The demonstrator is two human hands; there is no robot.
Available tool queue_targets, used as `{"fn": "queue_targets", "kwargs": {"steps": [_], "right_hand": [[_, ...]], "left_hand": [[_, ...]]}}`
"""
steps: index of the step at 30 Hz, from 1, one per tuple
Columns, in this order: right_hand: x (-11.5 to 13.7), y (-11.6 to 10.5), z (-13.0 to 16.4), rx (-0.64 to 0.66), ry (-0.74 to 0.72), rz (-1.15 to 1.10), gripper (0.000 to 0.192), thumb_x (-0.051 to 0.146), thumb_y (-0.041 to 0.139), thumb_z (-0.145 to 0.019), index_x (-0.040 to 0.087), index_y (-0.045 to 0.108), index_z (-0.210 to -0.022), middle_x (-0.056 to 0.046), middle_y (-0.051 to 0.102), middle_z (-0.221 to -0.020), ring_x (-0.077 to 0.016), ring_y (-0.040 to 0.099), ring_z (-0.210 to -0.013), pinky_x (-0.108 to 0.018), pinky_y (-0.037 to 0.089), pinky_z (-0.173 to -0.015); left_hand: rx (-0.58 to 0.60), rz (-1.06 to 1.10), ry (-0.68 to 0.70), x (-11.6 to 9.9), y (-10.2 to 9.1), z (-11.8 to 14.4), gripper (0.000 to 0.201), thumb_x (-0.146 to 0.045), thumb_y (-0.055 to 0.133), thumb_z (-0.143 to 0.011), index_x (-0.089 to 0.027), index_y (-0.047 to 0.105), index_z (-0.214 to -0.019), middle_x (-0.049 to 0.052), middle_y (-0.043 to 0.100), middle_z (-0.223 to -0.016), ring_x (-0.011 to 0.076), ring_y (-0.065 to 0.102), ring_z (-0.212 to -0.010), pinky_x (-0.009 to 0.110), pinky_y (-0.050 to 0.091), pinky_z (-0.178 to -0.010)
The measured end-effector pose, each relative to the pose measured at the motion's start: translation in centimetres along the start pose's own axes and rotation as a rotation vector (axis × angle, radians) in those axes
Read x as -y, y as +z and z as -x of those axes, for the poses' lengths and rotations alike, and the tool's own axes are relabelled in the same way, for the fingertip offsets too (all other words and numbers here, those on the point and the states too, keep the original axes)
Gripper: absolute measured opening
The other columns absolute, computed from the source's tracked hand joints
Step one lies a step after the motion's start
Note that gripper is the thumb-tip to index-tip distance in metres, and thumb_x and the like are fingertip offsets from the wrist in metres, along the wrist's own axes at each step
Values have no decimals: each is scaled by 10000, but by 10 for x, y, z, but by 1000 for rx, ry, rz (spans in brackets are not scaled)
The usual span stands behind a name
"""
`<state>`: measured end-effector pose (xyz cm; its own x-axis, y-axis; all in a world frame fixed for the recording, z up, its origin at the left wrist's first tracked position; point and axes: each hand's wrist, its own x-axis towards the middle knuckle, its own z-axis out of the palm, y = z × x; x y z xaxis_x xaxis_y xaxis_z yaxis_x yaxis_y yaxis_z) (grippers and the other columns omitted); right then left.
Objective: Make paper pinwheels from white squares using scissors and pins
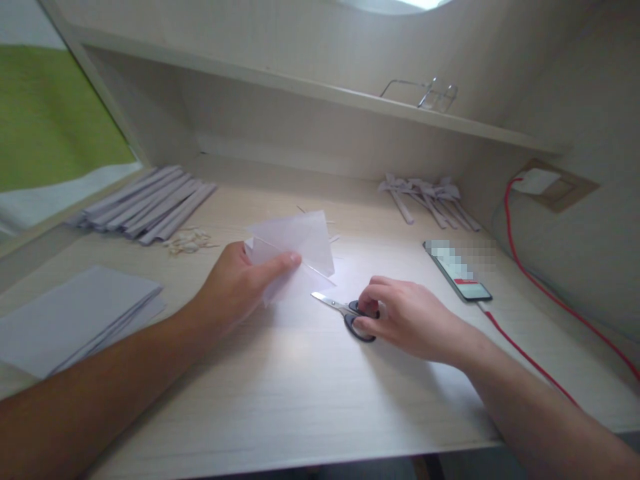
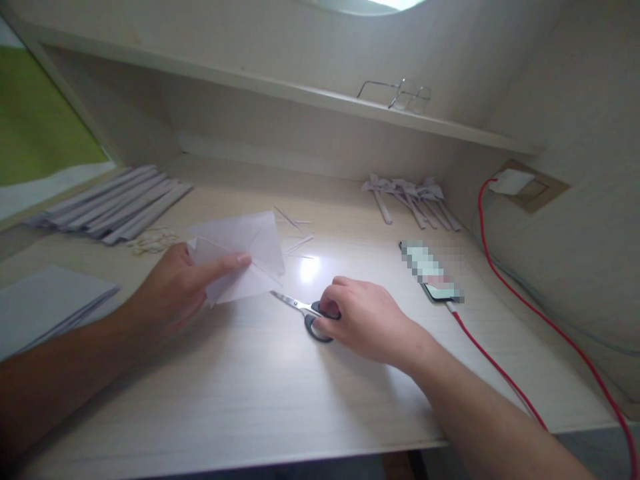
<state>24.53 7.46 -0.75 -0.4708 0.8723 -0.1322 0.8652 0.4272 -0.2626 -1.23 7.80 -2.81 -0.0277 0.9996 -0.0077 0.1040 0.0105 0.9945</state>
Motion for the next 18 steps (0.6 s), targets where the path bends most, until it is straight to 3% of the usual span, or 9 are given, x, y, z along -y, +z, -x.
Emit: {"fn": "queue_targets", "kwargs": {"steps": [8,12,18], "right_hand": [[-2,0,1,62,40,-41,132,249,662,-857,218,777,-801,-31,730,-764,-168,604,-668,-280,332,-591],[-1,-2,1,80,75,-61,124,340,716,-844,228,767,-828,-29,739,-774,-175,598,-655,-285,332,-576],[1,-5,4,125,135,-24,122,323,735,-817,235,754,-736,-34,720,-722,-179,580,-620,-293,304,-540]], "left_hand": [[-38,12,15,-3,-3,0,310,-451,814,-757,-168,731,-853,48,758,-822,192,663,-675,262,469,-574],[-53,13,26,-5,-1,0,280,-431,827,-748,-173,725,-788,20,732,-751,172,638,-641,250,452,-562],[-67,-42,20,-2,-2,0,288,-449,809,-745,-180,731,-811,35,753,-772,200,659,-653,258,456,-554]]}}
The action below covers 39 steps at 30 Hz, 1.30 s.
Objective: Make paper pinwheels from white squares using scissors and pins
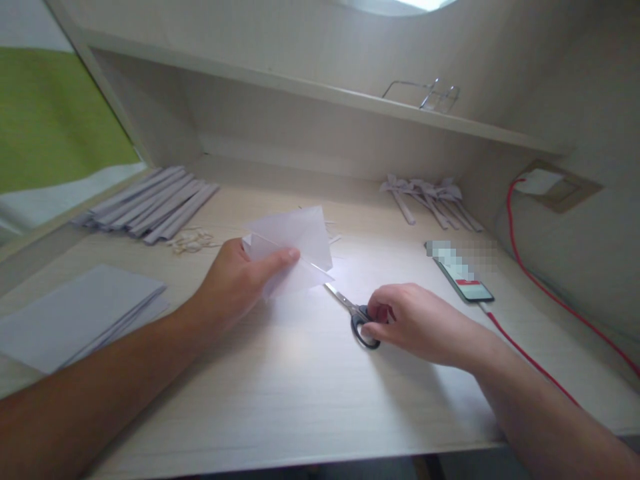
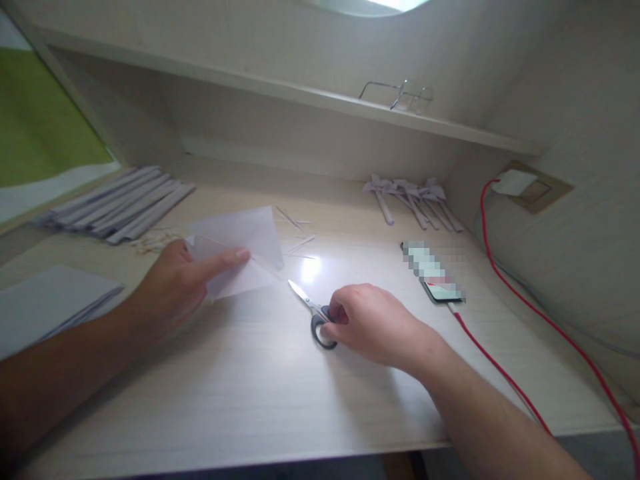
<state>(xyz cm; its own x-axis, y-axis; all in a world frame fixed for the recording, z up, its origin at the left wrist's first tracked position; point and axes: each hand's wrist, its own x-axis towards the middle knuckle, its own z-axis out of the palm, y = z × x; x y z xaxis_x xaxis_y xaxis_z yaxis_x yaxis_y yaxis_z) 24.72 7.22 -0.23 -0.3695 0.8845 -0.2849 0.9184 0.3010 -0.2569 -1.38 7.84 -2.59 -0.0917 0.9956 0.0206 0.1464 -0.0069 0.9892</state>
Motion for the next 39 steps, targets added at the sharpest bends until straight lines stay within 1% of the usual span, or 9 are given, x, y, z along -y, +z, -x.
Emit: {"fn": "queue_targets", "kwargs": {"steps": [5,7,11,14,17,21,25,31,39], "right_hand": [[-7,3,-1,-93,-38,72,66,243,726,-767,225,736,-704,-24,703,-683,-169,560,-617,-294,295,-554],[-12,3,-4,-105,-47,-5,64,248,699,-784,219,728,-735,-16,700,-700,-164,567,-632,-286,319,-564],[-24,5,-11,-11,-38,-254,53,244,659,-807,207,696,-818,4,683,-746,-150,572,-654,-259,355,-550],[-31,8,-14,3,-53,-326,66,237,682,-797,201,682,-852,3,680,-787,-148,569,-680,-252,370,-567],[-30,9,-17,-30,-56,-407,160,326,749,-805,190,687,-863,-6,674,-792,-150,562,-689,-255,364,-574],[-21,10,-19,-19,-71,-683,375,501,830,-768,187,626,-789,39,557,-680,-116,466,-604,-247,316,-529],[-16,18,-19,46,-136,-872,442,480,896,-709,185,568,-718,68,479,-623,-86,390,-552,-234,272,-492],[-14,30,-20,-2,-170,-952,424,399,938,-668,176,579,-697,60,496,-620,-87,405,-561,-233,272,-497],[-11,28,-20,-40,-156,-927,417,397,939,-661,172,588,-672,70,462,-604,-84,375,-559,-238,263,-493]], "left_hand": [[15,-19,17,1,-1,1,299,-461,780,-771,-176,727,-847,49,768,-831,210,680,-701,264,487,-590],[20,-2,14,0,-2,1,287,-453,779,-779,-179,727,-848,47,766,-839,213,689,-721,265,491,-591],[32,78,30,-1,-3,0,263,-428,800,-783,-183,728,-849,29,730,-777,221,702,-756,274,511,-613],[36,159,1,-2,-4,0,257,-395,821,-771,-176,732,-872,29,722,-774,225,706,-755,293,534,-642],[45,229,-31,-4,-4,0,250,-367,833,-759,-187,737,-903,26,740,-806,215,700,-731,298,543,-652],[51,334,-8,-7,-4,-2,254,-289,833,-741,-209,744,-965,6,775,-900,201,697,-758,284,545,-702],[26,358,48,-6,-4,-5,217,-269,803,-790,-180,732,-975,0,779,-917,183,686,-780,266,531,-728],[1,387,72,-3,-3,-7,236,-272,832,-760,-173,746,-957,22,789,-919,197,703,-790,272,534,-715],[37,341,73,1,-5,-7,250,-300,835,-778,-178,754,-981,16,758,-906,186,667,-753,288,531,-727]]}}
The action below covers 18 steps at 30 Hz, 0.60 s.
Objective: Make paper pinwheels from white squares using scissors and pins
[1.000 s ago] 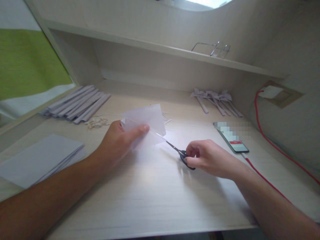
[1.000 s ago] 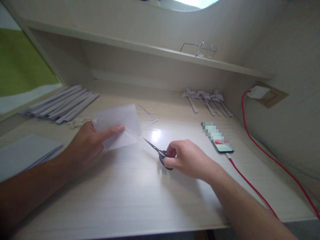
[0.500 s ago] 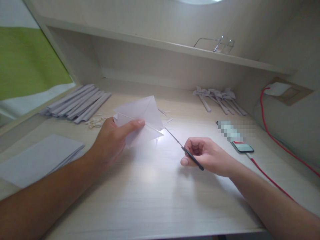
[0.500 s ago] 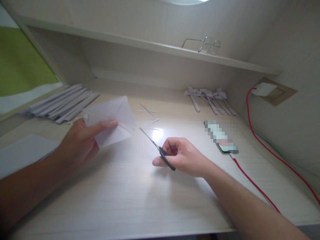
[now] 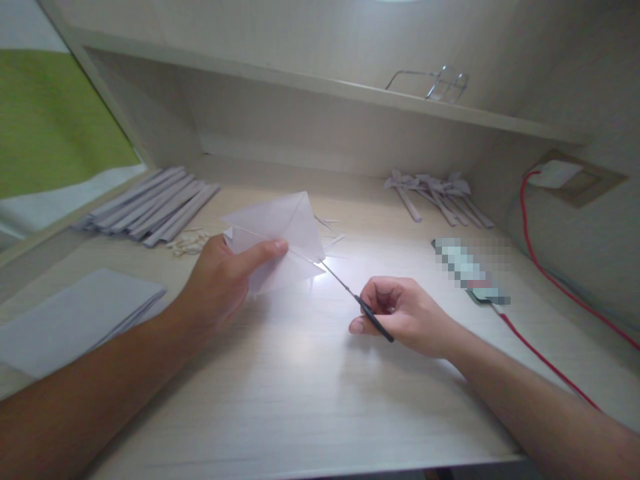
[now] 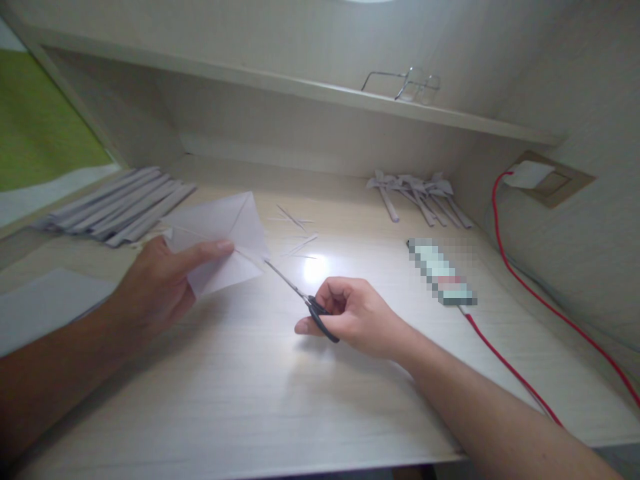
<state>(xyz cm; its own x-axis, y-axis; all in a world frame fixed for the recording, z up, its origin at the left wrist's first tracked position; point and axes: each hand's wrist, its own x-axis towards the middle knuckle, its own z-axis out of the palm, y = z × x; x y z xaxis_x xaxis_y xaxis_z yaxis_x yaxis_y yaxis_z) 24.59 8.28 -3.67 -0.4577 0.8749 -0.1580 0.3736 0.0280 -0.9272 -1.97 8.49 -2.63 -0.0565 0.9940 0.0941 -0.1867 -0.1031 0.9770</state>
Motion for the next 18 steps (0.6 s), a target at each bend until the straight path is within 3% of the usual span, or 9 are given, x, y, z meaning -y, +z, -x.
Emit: {"fn": "queue_targets", "kwargs": {"steps": [18], "right_hand": [[0,1,-1,-6,-2,11,446,431,922,-677,181,554,-655,69,447,-607,-89,370,-563,-248,260,-501]], "left_hand": [[-27,-28,5,0,0,-1,259,-307,840,-770,-180,765,-984,21,772,-923,196,682,-783,279,529,-720]]}}
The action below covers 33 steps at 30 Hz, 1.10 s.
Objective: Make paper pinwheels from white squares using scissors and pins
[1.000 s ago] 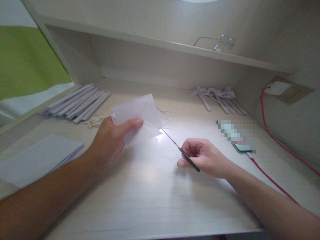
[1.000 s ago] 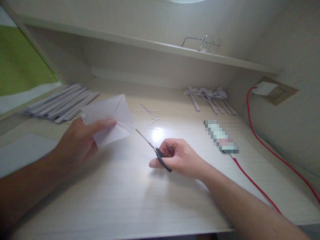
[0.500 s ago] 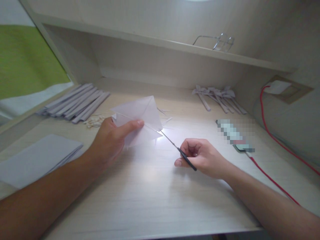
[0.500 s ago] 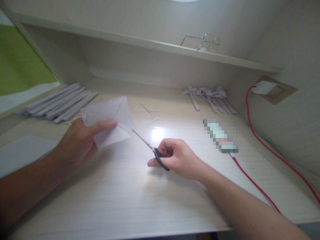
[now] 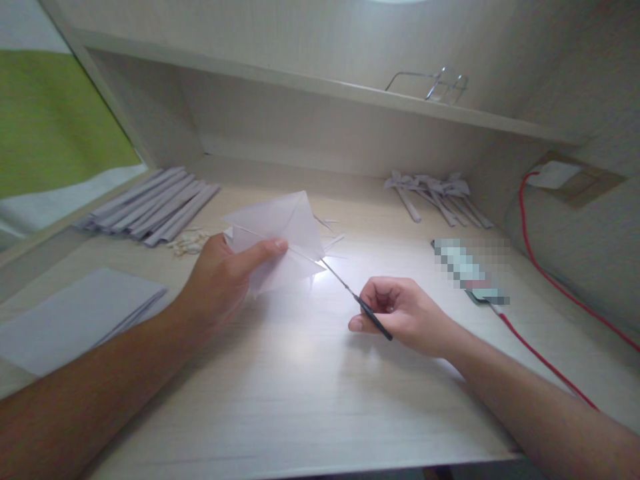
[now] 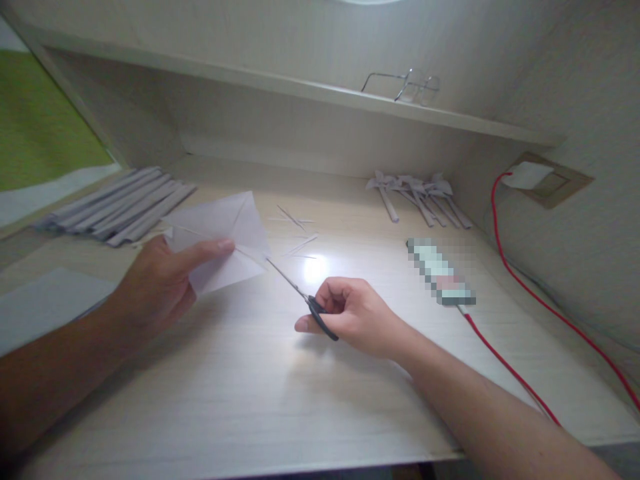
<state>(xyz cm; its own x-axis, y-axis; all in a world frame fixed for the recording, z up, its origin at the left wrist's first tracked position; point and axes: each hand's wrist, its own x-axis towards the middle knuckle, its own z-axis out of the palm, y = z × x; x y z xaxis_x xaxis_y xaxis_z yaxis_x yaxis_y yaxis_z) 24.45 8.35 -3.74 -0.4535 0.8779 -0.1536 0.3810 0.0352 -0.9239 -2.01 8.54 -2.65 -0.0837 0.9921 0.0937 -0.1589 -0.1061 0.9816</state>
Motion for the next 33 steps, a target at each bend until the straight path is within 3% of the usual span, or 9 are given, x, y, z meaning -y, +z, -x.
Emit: {"fn": "queue_targets", "kwargs": {"steps": [12,16,18,22,25,30,33], "right_hand": [[-1,-2,-1,-16,-5,106,530,513,883,-711,196,469,-615,77,394,-578,-84,325,-548,-245,227,-489],[-3,-6,-1,-124,-4,234,451,463,913,-667,198,550,-706,62,491,-618,-99,404,-558,-236,280,-485],[-2,-8,0,-136,-25,302,375,397,896,-691,197,582,-736,47,549,-645,-109,452,-575,-237,314,-497],[5,-12,3,-13,-36,472,140,260,784,-787,184,689,-718,15,632,-655,-124,523,-595,-252,360,-536],[10,-15,6,16,-106,488,71,199,747,-806,181,733,-739,2,655,-673,-120,534,-587,-255,374,-538],[11,-6,11,-128,-271,96,91,274,702,-915,185,694,-933,-14,666,-793,-132,586,-670,-253,451,-583],[10,7,14,-113,-349,-19,195,279,776,-878,196,671,-1019,-30,682,-899,-149,634,-756,-270,513,-656]], "left_hand": [[-65,-34,49,2,-1,-2,188,-294,835,-767,-200,767,-915,-5,751,-865,171,659,-730,259,513,-681],[-81,-71,55,2,-2,-2,203,-308,816,-762,-195,762,-922,13,754,-866,190,672,-727,277,520,-668],[-25,-102,-8,2,-1,-1,201,-310,813,-741,-188,764,-893,23,755,-832,196,672,-700,277,514,-645],[61,-249,-145,-2,3,4,180,-345,813,-677,-181,744,-707,33,707,-644,198,614,-549,263,433,-501],[152,-312,-188,-5,6,7,149,-329,797,-654,-188,760,-687,49,721,-640,215,621,-539,266,423,-484],[446,-458,-250,-3,10,15,87,-257,711,-719,-188,755,-688,11,676,-602,170,572,-512,230,364,-475],[582,-536,-274,-2,12,20,140,-231,664,-751,-179,706,-628,-16,614,-551,136,515,-480,215,299,-455]]}}
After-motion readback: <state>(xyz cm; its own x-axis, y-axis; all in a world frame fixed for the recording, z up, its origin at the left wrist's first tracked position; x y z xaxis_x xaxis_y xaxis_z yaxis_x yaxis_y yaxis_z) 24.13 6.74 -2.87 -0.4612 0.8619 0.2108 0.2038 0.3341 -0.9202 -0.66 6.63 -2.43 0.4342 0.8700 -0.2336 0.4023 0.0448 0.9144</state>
